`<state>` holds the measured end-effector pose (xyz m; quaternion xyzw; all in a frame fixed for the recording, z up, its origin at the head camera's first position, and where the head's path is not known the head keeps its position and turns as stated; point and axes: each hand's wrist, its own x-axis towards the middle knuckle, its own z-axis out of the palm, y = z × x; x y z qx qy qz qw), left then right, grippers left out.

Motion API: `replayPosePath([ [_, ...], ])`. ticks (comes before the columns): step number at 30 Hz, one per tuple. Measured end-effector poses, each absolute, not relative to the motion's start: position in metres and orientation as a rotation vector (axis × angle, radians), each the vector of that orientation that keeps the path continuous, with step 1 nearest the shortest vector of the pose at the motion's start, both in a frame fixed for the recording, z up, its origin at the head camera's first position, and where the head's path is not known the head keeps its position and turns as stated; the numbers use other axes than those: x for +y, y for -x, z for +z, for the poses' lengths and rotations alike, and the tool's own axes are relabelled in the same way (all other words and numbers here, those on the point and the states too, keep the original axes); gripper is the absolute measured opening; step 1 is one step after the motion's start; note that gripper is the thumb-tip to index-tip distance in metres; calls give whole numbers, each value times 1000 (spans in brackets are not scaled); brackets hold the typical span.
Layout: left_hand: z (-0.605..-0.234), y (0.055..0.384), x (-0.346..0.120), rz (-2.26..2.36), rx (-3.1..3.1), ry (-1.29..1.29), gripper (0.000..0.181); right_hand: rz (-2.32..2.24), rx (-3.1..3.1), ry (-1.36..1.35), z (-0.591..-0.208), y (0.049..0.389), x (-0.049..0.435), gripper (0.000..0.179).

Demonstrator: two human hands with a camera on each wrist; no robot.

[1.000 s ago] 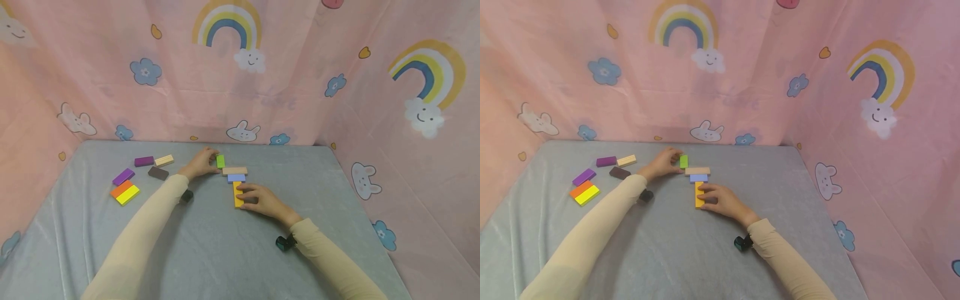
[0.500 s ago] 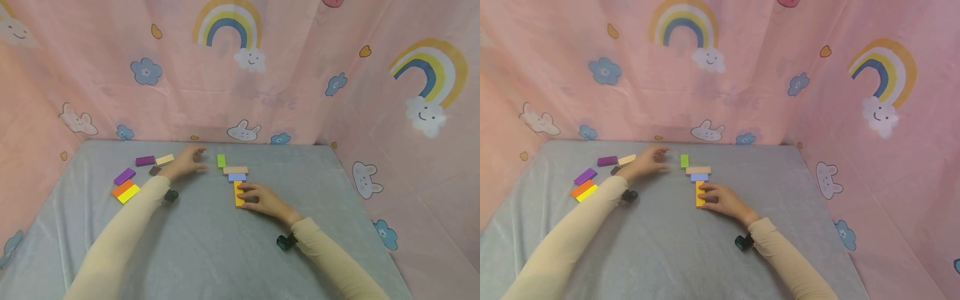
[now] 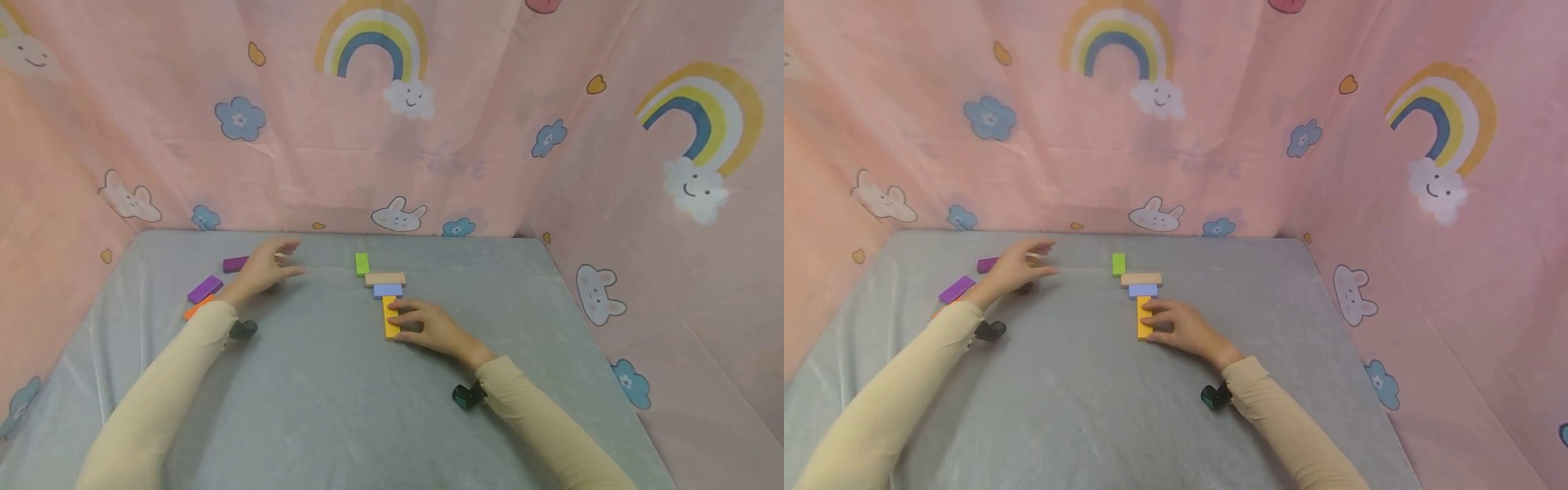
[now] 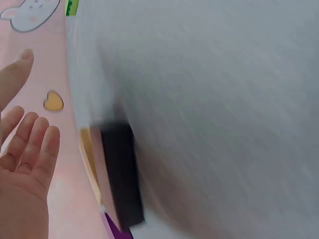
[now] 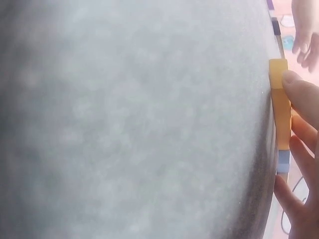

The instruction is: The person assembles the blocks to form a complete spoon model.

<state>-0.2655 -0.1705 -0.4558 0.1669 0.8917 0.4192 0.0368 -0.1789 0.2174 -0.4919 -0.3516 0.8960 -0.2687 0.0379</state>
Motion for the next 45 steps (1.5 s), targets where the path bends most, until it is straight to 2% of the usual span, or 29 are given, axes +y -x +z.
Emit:
replayPosePath([
  [16, -459, 242, -218, 1264, 2788, -360, 64, -818, 2754, 1086, -492, 179, 218, 38],
  [45, -465, 224, -242, 1225, 2807, -314, 60, -831, 2745, 1060, -492, 179, 216, 37],
])
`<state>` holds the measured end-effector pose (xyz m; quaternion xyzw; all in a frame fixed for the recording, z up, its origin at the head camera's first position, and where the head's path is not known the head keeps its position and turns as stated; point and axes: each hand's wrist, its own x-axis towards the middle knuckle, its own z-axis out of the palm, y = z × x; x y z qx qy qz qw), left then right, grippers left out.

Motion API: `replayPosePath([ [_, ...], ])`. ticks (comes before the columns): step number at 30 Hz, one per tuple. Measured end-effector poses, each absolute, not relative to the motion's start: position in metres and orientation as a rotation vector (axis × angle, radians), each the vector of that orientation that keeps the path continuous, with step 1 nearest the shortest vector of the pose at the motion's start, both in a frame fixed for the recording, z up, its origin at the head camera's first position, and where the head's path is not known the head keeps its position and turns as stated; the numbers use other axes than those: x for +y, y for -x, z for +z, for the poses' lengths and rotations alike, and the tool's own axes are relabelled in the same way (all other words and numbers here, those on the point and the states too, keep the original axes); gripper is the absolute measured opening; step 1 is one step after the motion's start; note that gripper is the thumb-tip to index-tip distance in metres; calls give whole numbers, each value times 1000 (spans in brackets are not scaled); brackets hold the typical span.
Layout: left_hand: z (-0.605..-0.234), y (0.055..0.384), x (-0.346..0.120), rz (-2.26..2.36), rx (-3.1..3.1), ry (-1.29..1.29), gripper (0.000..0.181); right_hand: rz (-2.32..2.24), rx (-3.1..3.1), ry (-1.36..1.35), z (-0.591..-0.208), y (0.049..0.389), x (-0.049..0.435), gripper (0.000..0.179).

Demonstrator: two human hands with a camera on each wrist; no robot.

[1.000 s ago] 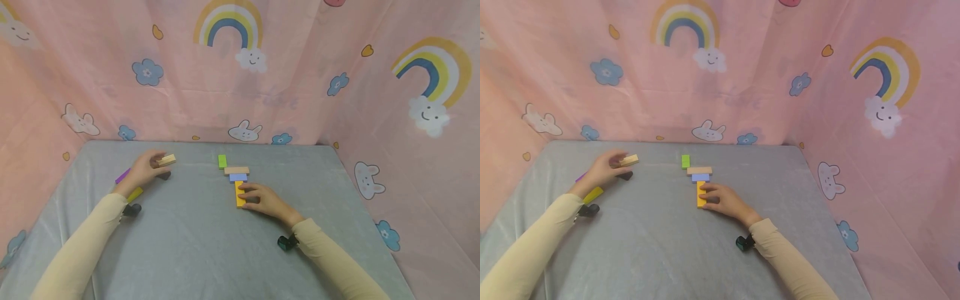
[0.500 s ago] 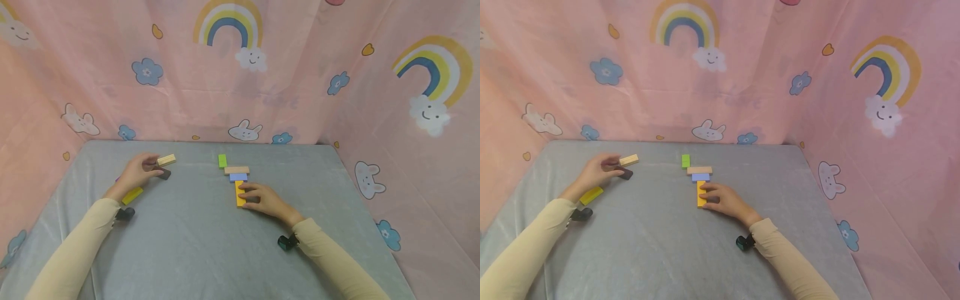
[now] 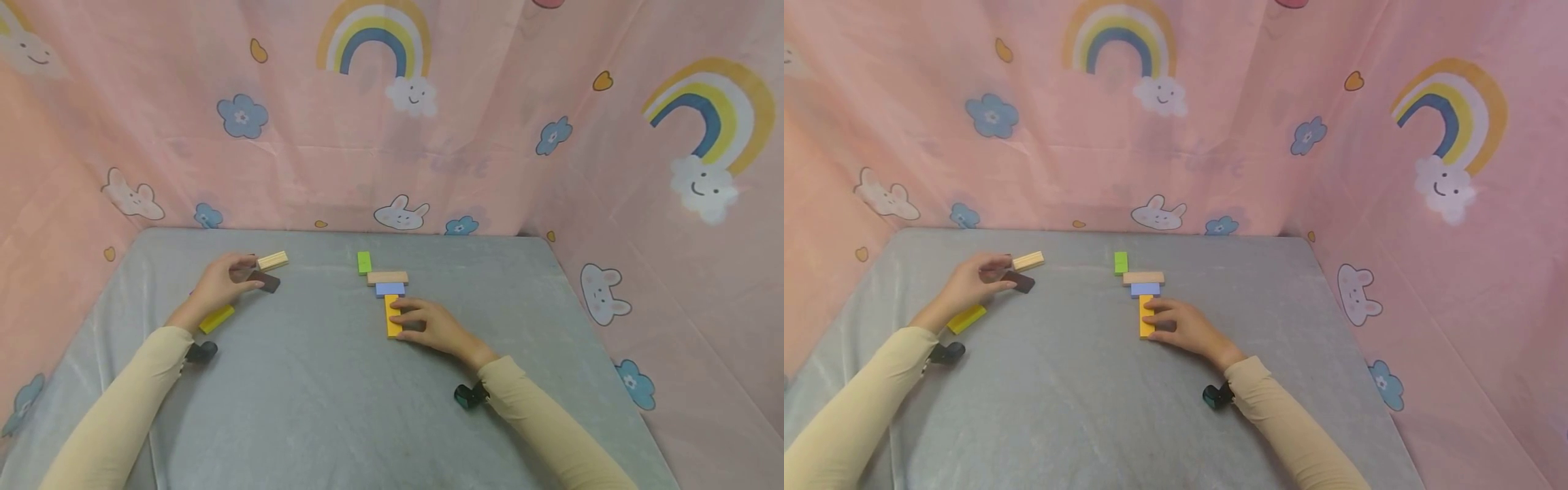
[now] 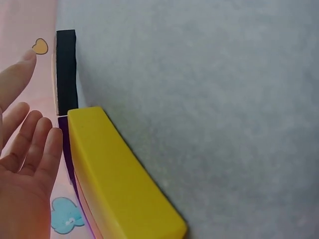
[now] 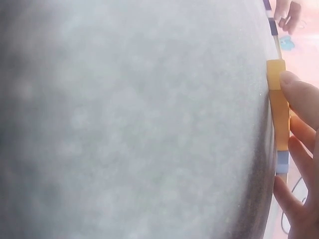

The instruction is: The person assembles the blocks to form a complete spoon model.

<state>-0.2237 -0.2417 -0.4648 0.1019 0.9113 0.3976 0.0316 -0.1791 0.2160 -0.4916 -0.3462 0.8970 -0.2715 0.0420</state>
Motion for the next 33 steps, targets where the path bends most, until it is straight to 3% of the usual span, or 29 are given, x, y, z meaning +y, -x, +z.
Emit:
replayPosePath([
  [33, -470, 227, -248, 1075, 2818, -360, 51, -874, 2732, 1065, -492, 180, 217, 37],
])
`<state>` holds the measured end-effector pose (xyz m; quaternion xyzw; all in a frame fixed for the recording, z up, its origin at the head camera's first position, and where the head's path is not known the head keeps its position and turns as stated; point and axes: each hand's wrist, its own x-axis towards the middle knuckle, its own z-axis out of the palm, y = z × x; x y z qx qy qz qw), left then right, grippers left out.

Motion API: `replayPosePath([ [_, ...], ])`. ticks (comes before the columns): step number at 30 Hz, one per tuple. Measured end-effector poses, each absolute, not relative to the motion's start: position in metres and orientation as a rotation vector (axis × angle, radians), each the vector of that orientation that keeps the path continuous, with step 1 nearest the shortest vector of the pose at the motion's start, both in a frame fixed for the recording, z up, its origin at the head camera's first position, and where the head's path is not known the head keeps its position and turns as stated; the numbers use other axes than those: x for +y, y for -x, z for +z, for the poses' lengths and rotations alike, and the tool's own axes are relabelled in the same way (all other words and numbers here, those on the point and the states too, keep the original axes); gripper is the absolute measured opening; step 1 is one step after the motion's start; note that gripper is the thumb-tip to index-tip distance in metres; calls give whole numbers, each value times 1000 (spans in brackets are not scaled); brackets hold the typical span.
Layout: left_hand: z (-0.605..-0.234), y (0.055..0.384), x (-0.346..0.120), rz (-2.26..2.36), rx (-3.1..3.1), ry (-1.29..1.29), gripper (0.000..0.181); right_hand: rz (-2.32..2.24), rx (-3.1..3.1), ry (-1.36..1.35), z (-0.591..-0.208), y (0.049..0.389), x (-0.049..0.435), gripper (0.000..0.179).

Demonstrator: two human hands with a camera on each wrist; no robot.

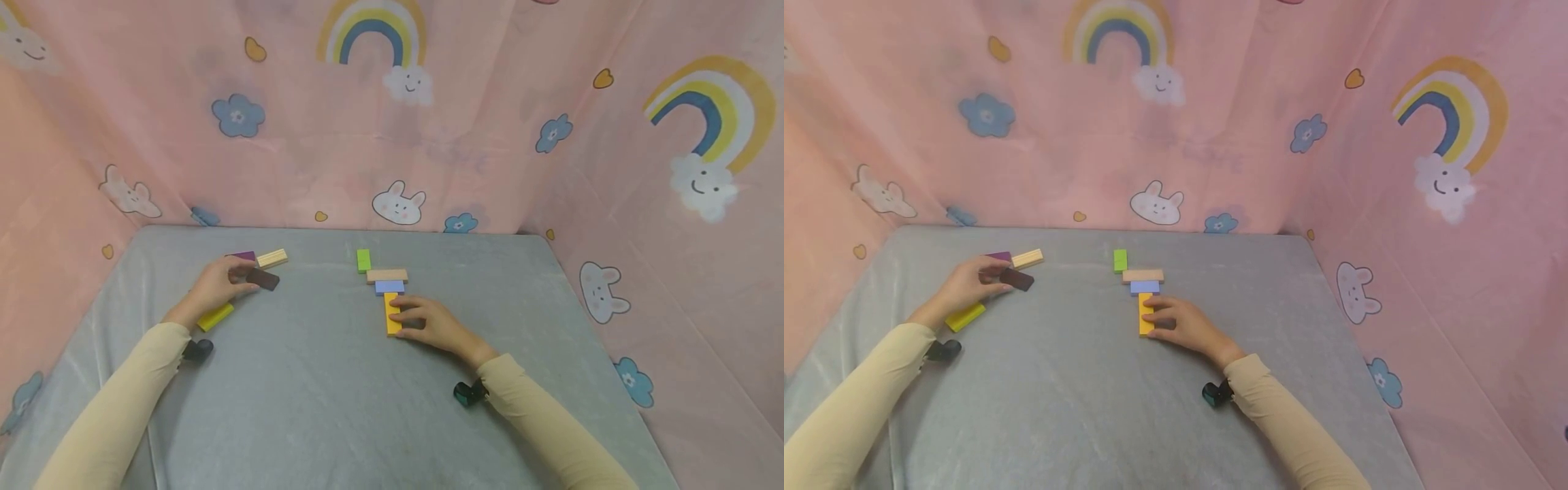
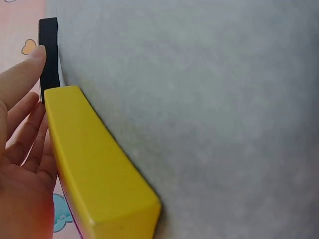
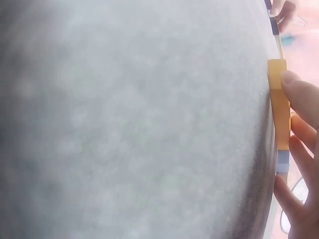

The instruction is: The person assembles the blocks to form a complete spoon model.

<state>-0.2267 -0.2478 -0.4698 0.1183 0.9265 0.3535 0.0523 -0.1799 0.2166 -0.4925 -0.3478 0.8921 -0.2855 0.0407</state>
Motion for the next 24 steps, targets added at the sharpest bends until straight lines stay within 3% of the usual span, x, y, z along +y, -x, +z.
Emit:
replayPosePath([
  [24, -471, 227, -247, 1032, 2829, -375, 44, -883, 2734, 1084, -491, 180, 216, 37],
])
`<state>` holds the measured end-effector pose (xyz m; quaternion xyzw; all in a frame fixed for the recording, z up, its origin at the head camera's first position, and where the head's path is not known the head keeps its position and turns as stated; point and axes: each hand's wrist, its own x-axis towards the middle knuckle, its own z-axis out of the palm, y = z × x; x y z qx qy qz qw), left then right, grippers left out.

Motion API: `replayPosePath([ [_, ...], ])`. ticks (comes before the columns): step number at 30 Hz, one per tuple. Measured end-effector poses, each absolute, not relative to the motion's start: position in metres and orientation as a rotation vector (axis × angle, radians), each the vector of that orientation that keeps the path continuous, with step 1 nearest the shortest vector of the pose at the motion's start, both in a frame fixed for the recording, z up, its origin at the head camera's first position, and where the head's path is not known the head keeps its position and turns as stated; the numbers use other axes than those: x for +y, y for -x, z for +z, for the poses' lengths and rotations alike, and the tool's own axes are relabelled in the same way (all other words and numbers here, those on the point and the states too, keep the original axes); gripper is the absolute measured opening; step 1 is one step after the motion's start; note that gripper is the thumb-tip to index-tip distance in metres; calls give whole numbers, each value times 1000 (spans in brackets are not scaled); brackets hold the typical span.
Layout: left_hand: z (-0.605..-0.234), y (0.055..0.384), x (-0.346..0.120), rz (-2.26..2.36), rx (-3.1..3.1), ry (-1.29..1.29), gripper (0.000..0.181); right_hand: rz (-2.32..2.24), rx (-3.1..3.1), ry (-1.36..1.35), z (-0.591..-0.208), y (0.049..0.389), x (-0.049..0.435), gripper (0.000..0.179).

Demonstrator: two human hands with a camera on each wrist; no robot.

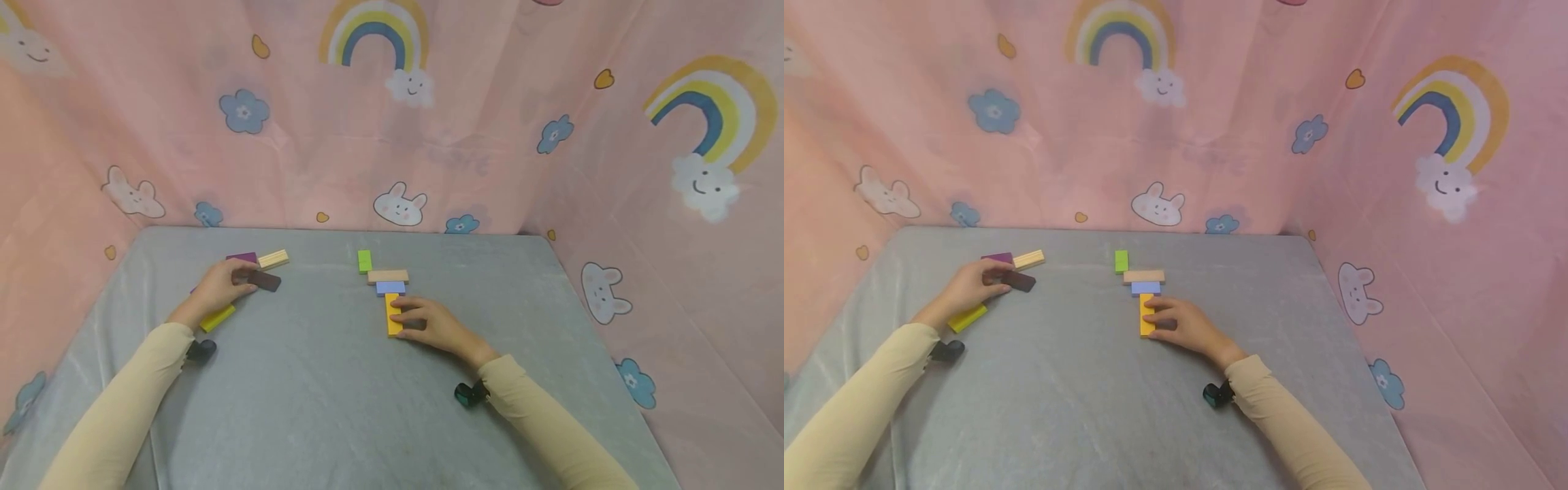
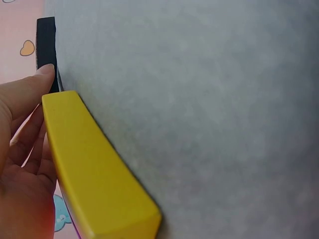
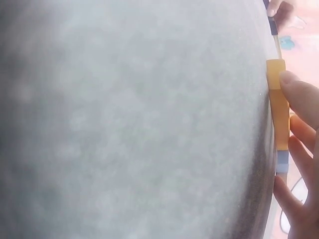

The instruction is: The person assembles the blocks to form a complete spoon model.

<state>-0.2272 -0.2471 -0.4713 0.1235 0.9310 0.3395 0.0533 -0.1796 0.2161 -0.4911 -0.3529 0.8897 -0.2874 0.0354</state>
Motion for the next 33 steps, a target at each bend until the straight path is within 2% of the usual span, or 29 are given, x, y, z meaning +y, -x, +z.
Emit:
replayPosePath([
  [15, -465, 226, -260, 1157, 2857, -310, 44, -889, 2731, 1091, -491, 180, 217, 37],
  [26, -461, 207, -291, 1138, 2842, -29, 56, -910, 2726, 1095, -491, 181, 217, 37],
  [33, -466, 193, -306, 1095, 2871, -1, 57, -904, 2726, 1088, -492, 180, 217, 37],
])
